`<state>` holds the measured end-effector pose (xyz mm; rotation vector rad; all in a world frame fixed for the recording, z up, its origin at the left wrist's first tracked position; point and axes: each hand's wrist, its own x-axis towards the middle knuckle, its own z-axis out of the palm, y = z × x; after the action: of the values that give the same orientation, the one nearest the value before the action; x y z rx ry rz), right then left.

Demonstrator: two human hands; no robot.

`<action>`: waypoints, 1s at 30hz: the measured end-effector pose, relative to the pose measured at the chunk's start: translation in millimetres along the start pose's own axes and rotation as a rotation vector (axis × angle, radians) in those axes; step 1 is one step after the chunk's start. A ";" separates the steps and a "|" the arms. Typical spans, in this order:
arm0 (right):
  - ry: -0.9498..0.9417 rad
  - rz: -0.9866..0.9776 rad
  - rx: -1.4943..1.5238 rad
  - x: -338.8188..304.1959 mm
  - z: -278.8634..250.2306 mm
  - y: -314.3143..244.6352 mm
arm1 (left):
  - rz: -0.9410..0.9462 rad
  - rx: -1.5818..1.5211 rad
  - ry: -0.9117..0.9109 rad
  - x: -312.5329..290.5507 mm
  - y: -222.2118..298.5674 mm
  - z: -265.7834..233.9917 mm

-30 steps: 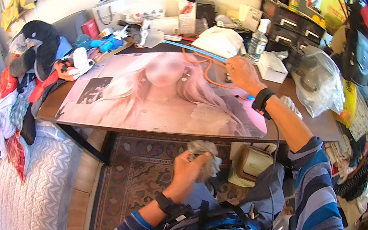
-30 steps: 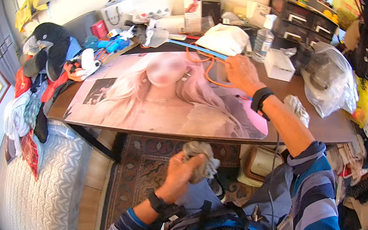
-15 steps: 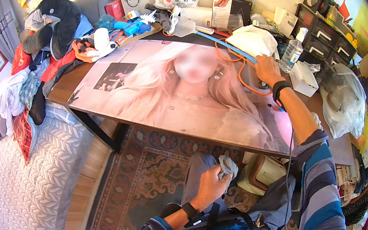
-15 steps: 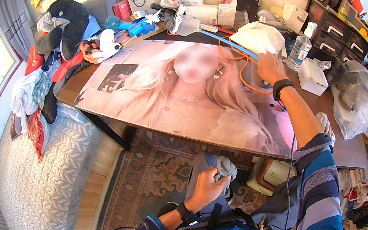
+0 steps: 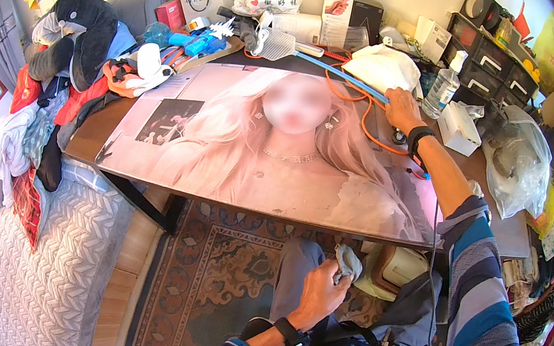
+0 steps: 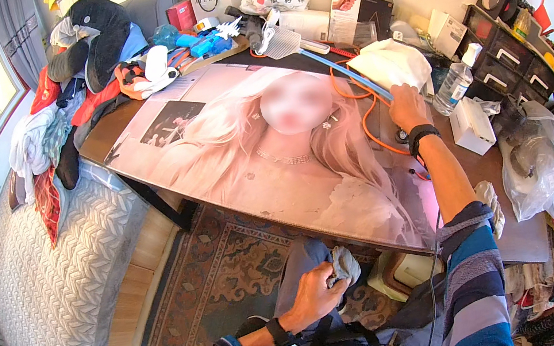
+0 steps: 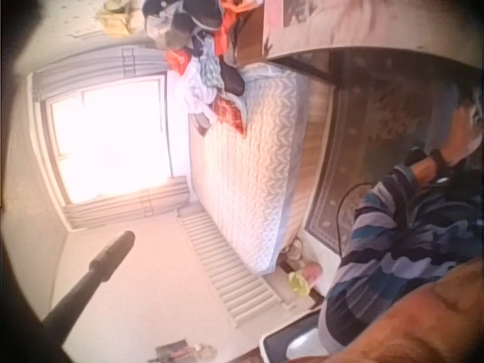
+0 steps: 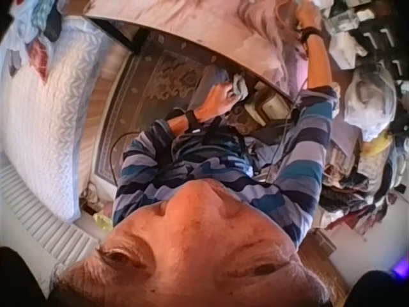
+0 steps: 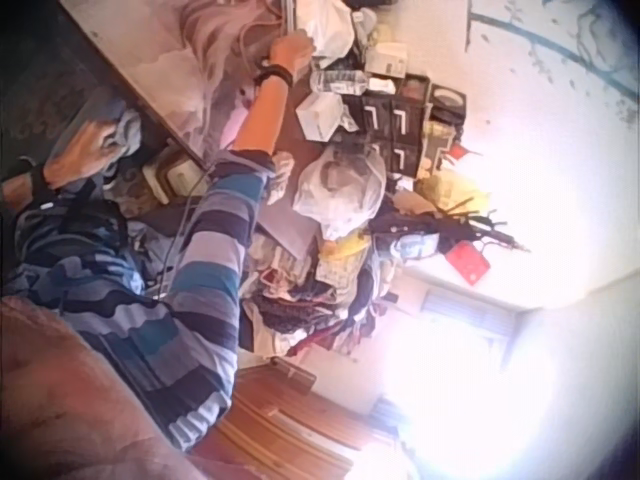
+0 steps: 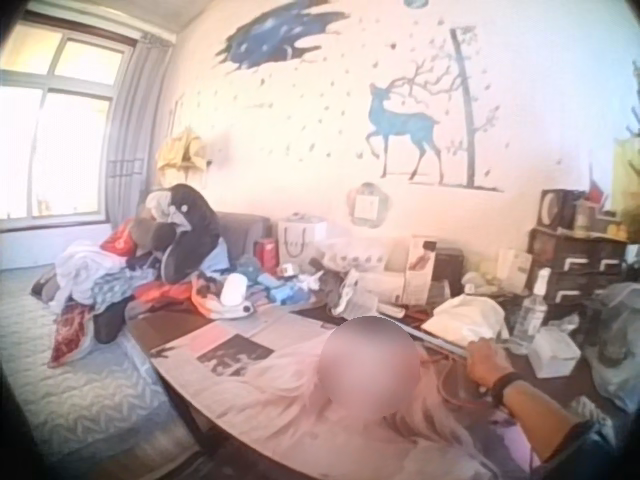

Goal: The person wipes a desk surface and a small white container with a cloth, then moves a fly swatter and a plastic bag on the desk. The person also wipes the desk edges and handles a small white object before placing it on the desk.

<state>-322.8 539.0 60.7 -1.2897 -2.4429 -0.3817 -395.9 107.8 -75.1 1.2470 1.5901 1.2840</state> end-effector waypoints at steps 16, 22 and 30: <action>0.349 -0.016 0.068 -4.3 -37.1 24.5 | 0.003 0.071 0.000 1.0 -16.4 4.3; 0.378 -0.073 0.119 -48.1 -96.3 28.4 | 0.010 0.101 0.054 -0.5 -5.2 -0.1; 0.328 -0.096 0.485 -232.6 -133.7 -25.7 | -0.252 -0.258 0.017 4.5 -0.8 -11.0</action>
<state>-198.3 300.8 80.5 -0.8338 -2.1412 -0.0120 -407.6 109.2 -73.1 0.8503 1.4844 1.2915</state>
